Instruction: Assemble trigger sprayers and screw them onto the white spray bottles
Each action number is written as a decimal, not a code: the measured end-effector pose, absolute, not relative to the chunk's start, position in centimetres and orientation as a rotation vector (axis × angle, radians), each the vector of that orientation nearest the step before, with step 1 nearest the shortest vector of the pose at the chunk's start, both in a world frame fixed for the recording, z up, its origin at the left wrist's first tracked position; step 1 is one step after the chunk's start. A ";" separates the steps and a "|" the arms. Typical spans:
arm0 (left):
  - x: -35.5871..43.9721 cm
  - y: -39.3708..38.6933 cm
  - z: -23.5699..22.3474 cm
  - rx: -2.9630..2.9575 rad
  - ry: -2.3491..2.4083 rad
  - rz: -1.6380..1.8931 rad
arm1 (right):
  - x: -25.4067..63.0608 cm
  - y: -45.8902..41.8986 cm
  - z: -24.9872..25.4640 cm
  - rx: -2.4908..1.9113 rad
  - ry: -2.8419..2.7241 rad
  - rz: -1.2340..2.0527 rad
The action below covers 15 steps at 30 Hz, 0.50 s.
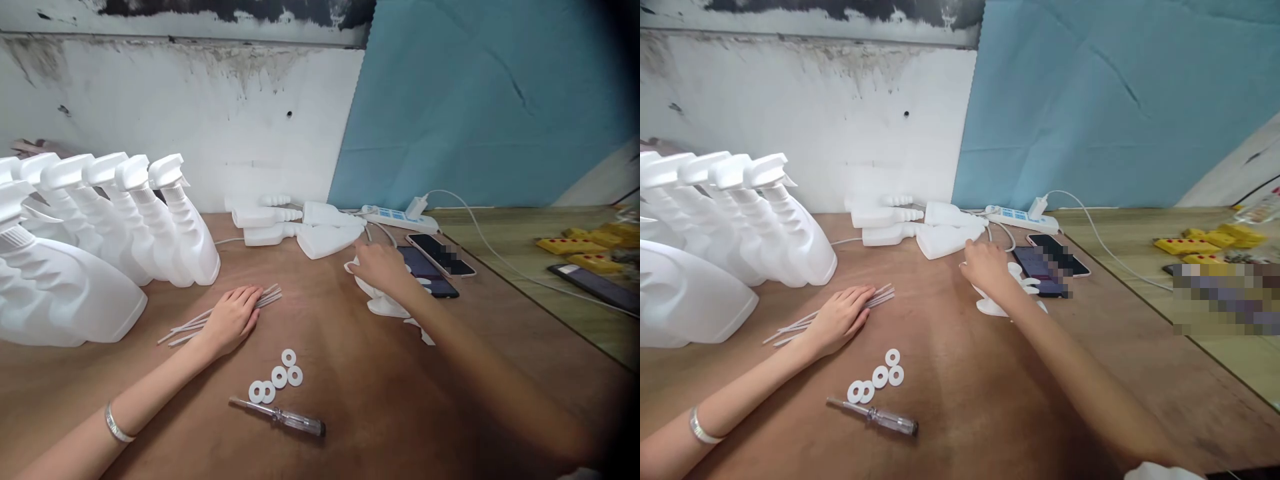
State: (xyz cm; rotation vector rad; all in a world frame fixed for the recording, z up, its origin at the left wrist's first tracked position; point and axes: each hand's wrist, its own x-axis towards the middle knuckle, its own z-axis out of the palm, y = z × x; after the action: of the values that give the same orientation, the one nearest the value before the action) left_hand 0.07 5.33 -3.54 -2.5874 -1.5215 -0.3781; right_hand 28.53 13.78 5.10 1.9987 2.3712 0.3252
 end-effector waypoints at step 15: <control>2.8 1.7 -2.2 -3.097 -1.173 -0.566 | 24.8 13.7 3.1 1.838 2.769 0.089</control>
State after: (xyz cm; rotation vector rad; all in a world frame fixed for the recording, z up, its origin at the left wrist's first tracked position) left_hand 2.83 1.74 -2.19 -3.0968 -1.1734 -0.5658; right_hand 24.75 13.74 3.09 1.8378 2.7692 0.0889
